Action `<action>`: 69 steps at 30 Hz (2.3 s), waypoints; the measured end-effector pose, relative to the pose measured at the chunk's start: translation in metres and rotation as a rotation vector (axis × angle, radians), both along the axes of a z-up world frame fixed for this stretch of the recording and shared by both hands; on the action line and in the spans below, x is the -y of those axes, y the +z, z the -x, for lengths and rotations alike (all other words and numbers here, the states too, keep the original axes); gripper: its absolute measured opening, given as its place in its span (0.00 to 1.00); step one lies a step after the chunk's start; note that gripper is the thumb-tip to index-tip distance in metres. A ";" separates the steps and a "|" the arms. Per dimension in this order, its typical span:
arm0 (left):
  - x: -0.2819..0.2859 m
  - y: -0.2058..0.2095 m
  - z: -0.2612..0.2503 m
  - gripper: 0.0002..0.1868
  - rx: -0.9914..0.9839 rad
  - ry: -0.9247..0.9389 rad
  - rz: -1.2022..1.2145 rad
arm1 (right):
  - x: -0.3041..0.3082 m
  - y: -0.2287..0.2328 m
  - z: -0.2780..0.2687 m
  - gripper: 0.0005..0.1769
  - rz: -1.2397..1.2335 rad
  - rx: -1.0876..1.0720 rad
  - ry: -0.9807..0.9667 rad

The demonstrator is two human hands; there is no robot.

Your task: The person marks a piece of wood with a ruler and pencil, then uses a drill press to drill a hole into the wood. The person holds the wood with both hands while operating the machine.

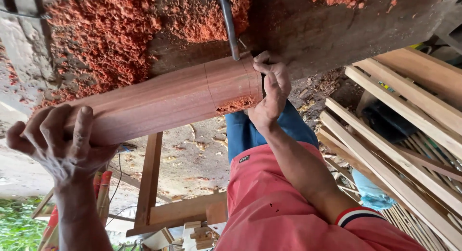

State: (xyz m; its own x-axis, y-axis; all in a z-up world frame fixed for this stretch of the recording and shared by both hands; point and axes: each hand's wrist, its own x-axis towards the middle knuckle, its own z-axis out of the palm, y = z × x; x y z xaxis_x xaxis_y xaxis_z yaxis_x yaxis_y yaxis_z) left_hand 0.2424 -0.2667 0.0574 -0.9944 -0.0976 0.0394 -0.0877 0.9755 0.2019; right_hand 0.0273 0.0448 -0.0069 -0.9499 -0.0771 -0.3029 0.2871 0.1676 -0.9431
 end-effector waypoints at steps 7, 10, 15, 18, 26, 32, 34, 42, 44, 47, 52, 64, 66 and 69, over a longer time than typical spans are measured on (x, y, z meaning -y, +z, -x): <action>0.017 -0.018 -0.024 0.45 -0.056 -0.092 0.040 | 0.012 -0.007 -0.002 0.22 -0.119 -0.030 -0.090; 0.014 -0.015 -0.014 0.36 -0.024 -0.056 0.016 | 0.015 -0.004 0.001 0.20 -0.111 -0.045 -0.097; 0.013 -0.010 -0.014 0.37 -0.007 -0.031 0.031 | 0.018 0.000 0.001 0.22 -0.188 -0.088 -0.050; 0.013 -0.008 -0.013 0.34 0.009 -0.027 0.034 | 0.017 -0.002 0.001 0.22 -0.197 -0.099 -0.048; 0.022 -0.017 -0.013 0.27 -0.020 -0.042 0.061 | 0.017 -0.008 -0.003 0.23 -0.204 -0.070 -0.116; 0.024 -0.015 -0.011 0.24 0.004 -0.038 0.052 | 0.025 -0.003 0.004 0.22 -0.187 -0.100 -0.089; 0.024 -0.012 -0.010 0.27 0.012 -0.043 0.061 | 0.025 -0.004 0.005 0.22 -0.188 -0.107 -0.091; 0.028 -0.007 -0.001 0.25 0.014 -0.023 0.036 | 0.034 -0.005 0.013 0.23 -0.145 -0.113 -0.116; 0.030 -0.007 0.005 0.24 0.003 -0.024 0.031 | 0.035 -0.004 0.015 0.25 -0.176 -0.091 -0.104; 0.034 -0.006 0.009 0.23 0.000 -0.025 0.033 | 0.039 -0.003 0.017 0.27 -0.181 -0.065 -0.115; 0.038 -0.008 0.016 0.17 -0.003 -0.027 0.053 | 0.043 -0.001 0.023 0.25 -0.199 -0.105 -0.097; 0.032 0.012 0.035 0.17 0.044 0.040 0.008 | 0.045 0.001 0.028 0.23 -0.119 -0.136 -0.008; 0.030 0.012 0.036 0.18 0.018 0.043 0.010 | 0.040 -0.001 0.026 0.19 -0.050 -0.102 0.011; 0.031 0.009 0.031 0.23 -0.008 0.034 -0.033 | 0.031 -0.005 0.021 0.21 -0.080 0.005 0.034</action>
State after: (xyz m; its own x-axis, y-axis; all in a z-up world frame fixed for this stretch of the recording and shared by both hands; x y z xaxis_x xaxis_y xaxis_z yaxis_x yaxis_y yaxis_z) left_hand 0.2114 -0.2976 0.0668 -0.9902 -0.1329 0.0433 -0.1193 0.9648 0.2343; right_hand 0.0064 0.0136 -0.0119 -0.9455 -0.0851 -0.3143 0.2847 0.2524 -0.9248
